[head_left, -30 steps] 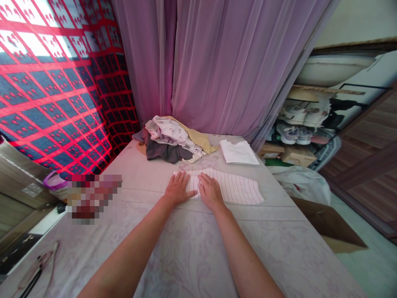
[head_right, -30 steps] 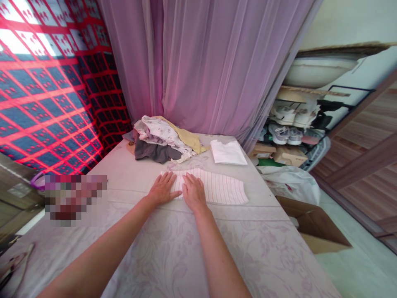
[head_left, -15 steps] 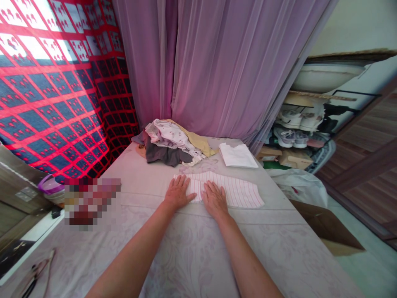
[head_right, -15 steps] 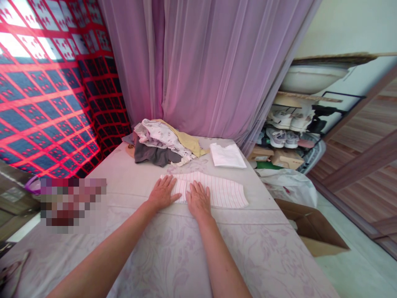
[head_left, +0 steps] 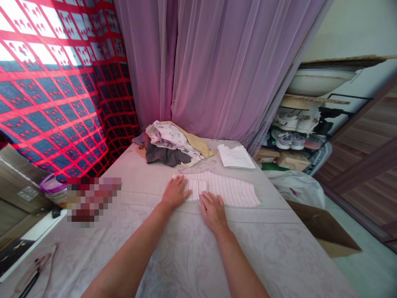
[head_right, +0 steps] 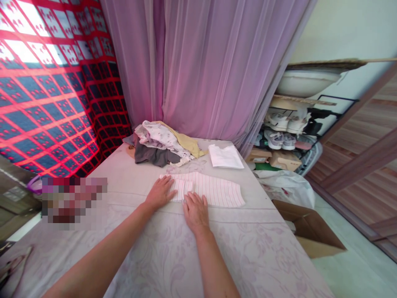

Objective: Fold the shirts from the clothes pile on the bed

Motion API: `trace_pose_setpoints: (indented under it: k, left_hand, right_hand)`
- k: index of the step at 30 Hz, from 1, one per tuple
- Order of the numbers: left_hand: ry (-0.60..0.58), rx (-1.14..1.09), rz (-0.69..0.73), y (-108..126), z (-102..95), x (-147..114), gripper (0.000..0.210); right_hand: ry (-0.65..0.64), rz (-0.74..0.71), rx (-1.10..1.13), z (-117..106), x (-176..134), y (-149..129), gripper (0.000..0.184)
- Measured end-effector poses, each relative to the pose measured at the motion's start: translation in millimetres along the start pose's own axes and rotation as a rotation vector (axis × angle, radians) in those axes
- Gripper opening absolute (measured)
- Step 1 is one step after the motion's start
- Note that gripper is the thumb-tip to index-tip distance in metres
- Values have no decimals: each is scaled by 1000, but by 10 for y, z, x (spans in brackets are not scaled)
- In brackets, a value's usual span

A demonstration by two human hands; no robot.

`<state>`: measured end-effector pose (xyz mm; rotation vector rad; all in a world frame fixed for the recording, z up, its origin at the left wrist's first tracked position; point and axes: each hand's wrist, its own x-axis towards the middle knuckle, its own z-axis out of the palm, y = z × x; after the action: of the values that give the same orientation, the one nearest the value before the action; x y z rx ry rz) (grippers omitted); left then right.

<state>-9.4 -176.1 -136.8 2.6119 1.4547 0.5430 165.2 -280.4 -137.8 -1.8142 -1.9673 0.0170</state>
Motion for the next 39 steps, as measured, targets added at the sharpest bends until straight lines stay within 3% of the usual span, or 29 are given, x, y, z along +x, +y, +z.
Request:
trace_pose_setpoints:
  k: [4, 8, 14, 21, 39]
  left_hand:
    - [247, -112, -54, -112, 3, -97, 33]
    - [340, -152, -29, -171, -18, -346, 27]
    - [262, -97, 92, -140, -90, -653, 17]
    - [204, -122, 60, -141, -97, -605, 16]
    - [223, -208, 28, -123, -118, -593, 13]
  right_hand:
    - [175, 54, 154, 87, -16, 178, 31]
    - [292, 109, 226, 134, 9, 338, 29]
    - [251, 158, 212, 140, 58, 324, 26]
    - [132, 273, 121, 18, 96, 203, 22]
    - [111, 347, 165, -40, 153, 135, 18]
